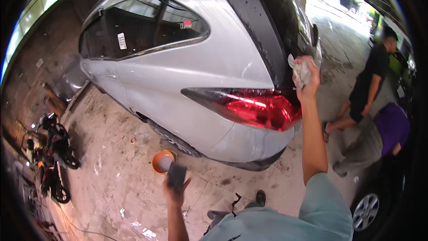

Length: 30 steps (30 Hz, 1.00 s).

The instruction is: The person sands the rear quarter panel and window trim of a silver vehicle using a sanding block and water from a bucket, then wipes the area with a cloth.

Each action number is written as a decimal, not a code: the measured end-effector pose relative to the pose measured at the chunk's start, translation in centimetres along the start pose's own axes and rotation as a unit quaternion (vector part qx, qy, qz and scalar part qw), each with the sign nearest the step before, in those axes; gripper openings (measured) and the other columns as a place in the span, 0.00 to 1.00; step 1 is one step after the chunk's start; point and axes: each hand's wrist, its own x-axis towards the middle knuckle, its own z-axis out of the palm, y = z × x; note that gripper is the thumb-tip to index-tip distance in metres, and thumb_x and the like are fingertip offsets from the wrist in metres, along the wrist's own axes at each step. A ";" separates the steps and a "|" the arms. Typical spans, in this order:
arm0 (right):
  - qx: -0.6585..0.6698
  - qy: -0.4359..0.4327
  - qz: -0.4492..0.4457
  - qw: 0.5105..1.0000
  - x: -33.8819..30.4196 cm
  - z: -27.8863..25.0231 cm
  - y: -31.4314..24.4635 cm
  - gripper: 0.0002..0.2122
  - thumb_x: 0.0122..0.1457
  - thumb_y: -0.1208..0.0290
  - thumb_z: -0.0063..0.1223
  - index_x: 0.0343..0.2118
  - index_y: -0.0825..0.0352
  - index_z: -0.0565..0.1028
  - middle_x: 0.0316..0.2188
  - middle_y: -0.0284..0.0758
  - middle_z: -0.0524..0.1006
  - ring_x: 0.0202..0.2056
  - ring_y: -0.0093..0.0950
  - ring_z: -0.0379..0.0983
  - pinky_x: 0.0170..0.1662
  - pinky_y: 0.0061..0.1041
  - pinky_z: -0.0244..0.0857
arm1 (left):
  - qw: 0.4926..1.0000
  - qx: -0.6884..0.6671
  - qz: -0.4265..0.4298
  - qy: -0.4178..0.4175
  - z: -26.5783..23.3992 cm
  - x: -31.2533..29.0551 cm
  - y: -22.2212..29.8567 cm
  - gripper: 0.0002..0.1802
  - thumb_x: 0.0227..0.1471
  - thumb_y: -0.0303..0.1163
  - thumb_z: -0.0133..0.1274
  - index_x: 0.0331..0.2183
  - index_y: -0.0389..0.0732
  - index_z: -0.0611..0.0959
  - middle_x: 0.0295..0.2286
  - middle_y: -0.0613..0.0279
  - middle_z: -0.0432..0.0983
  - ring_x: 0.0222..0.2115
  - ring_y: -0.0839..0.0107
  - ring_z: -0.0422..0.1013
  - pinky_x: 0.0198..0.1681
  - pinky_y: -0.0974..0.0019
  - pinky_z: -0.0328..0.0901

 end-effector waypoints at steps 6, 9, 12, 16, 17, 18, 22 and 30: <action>0.003 0.157 0.064 0.985 -17.0 -2.8 -0.6 0.20 0.56 0.50 0.44 0.41 0.63 0.70 0.43 0.37 0.74 0.27 0.27 0.73 0.20 0.20 0.63 | 0.910 -0.098 -0.037 0.402 -34.5 -15.0 -0.7 0.31 0.55 0.48 0.46 0.50 0.31 0.70 0.48 0.47 0.70 0.48 0.51 0.67 0.57 0.39 0.58; 0.082 0.302 0.131 0.941 -25.7 -10.9 2.9 0.23 0.56 0.47 0.45 0.45 0.62 0.70 0.40 0.36 0.75 0.33 0.31 0.75 0.27 0.22 0.70 | 0.962 0.034 -0.028 0.269 -46.1 -23.5 -1.8 0.26 0.50 0.46 0.48 0.41 0.31 0.75 0.40 0.49 0.75 0.44 0.54 0.70 0.54 0.38 0.61; 0.118 0.341 0.239 0.902 -36.3 -18.8 7.6 0.21 0.55 0.45 0.47 0.40 0.58 0.72 0.38 0.32 0.76 0.36 0.35 0.74 0.35 0.32 0.71 | 0.943 0.254 0.005 0.215 -49.5 -24.6 -1.8 0.22 0.48 0.42 0.48 0.40 0.34 0.77 0.39 0.49 0.76 0.44 0.52 0.70 0.52 0.35 0.61; 0.076 0.519 0.367 0.768 -43.9 -14.0 12.4 0.18 0.57 0.48 0.40 0.31 0.57 0.74 0.30 0.34 0.77 0.34 0.38 0.75 0.30 0.43 0.70 | 0.959 -0.086 -0.123 0.241 -53.7 -20.4 -2.2 0.21 0.45 0.40 0.50 0.39 0.36 0.77 0.38 0.48 0.77 0.44 0.48 0.70 0.51 0.34 0.61; 0.061 0.486 0.439 0.753 -46.0 -14.9 13.8 0.17 0.57 0.48 0.40 0.30 0.57 0.74 0.29 0.34 0.77 0.34 0.37 0.75 0.31 0.42 0.70 | 0.960 -0.060 -0.142 0.233 -54.4 -18.2 -2.3 0.21 0.44 0.40 0.50 0.38 0.36 0.77 0.37 0.48 0.77 0.44 0.47 0.70 0.50 0.33 0.61; 0.047 0.446 0.514 0.731 -47.2 -15.0 16.1 0.17 0.57 0.49 0.39 0.29 0.56 0.73 0.28 0.33 0.77 0.33 0.37 0.75 0.32 0.41 0.70 | 0.947 -0.056 -0.164 0.272 -55.1 -15.7 -2.4 0.21 0.42 0.39 0.49 0.38 0.36 0.77 0.35 0.48 0.77 0.42 0.45 0.71 0.48 0.33 0.63; -0.050 0.266 0.706 0.655 -48.8 -11.6 26.1 0.15 0.56 0.50 0.44 0.35 0.55 0.73 0.33 0.32 0.77 0.37 0.36 0.75 0.36 0.41 0.71 | 0.898 0.179 -0.275 0.293 -55.6 -5.2 0.0 0.19 0.53 0.54 0.44 0.36 0.52 0.77 0.33 0.64 0.77 0.39 0.58 0.71 0.40 0.37 0.64; -0.245 -0.052 0.797 0.549 -47.7 15.6 55.7 0.16 0.60 0.52 0.47 0.39 0.61 0.74 0.28 0.33 0.76 0.24 0.26 0.73 0.20 0.30 0.66 | 0.870 0.258 -0.292 0.301 -52.8 16.1 3.8 0.29 0.49 0.29 0.43 0.55 0.56 0.72 0.48 0.60 0.69 0.42 0.61 0.69 0.34 0.56 0.73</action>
